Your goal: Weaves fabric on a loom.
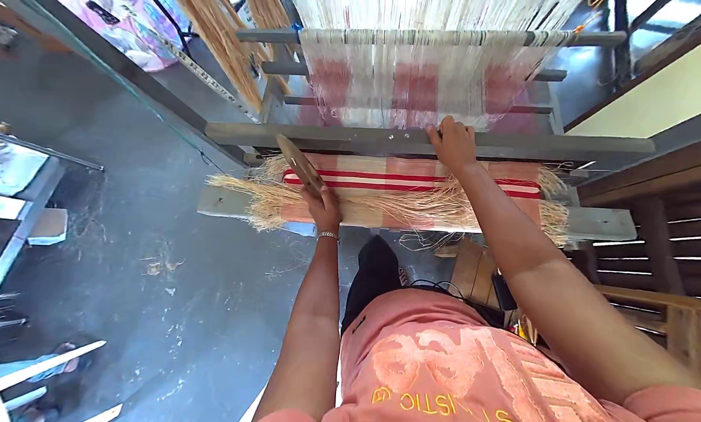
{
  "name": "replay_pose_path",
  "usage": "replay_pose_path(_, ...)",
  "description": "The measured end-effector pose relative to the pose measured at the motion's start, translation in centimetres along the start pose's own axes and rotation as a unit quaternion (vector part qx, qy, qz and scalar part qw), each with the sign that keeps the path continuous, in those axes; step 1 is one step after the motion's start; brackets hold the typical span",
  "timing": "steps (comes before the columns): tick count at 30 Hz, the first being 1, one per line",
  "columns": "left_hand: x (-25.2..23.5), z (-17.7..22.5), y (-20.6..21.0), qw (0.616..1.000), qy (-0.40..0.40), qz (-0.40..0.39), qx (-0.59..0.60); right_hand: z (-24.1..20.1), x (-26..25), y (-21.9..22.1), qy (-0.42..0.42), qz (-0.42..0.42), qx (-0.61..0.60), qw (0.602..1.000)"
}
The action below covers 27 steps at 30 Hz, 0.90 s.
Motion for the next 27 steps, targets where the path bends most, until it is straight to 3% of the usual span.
replay_pose_path(11, 0.1, 0.2, 0.1, 1.000, -0.013, -0.026, 0.008, 0.5, -0.2, 0.1, 0.015, 0.002, -0.015, 1.000)
replay_pose_path(18, 0.1, 0.6, 0.3, 0.998, 0.033, -0.049, 0.014, 0.7, -0.5, 0.3, 0.018, 0.009, -0.003, 1.000)
replay_pose_path(27, 0.4, -0.4, 0.5, 0.996, 0.001, -0.084, 0.014, 0.5, -0.5, 0.0, 0.012, 0.036, 0.003, 0.999)
Point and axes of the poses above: each hand's wrist, its own x-axis away from the middle knuckle, its own y-axis out of the palm, z = x × y, the point moved 10 cm from there along -x, towards the middle knuckle, and after that the axes turned 5 degrees about -x, right-handed, at the moved point
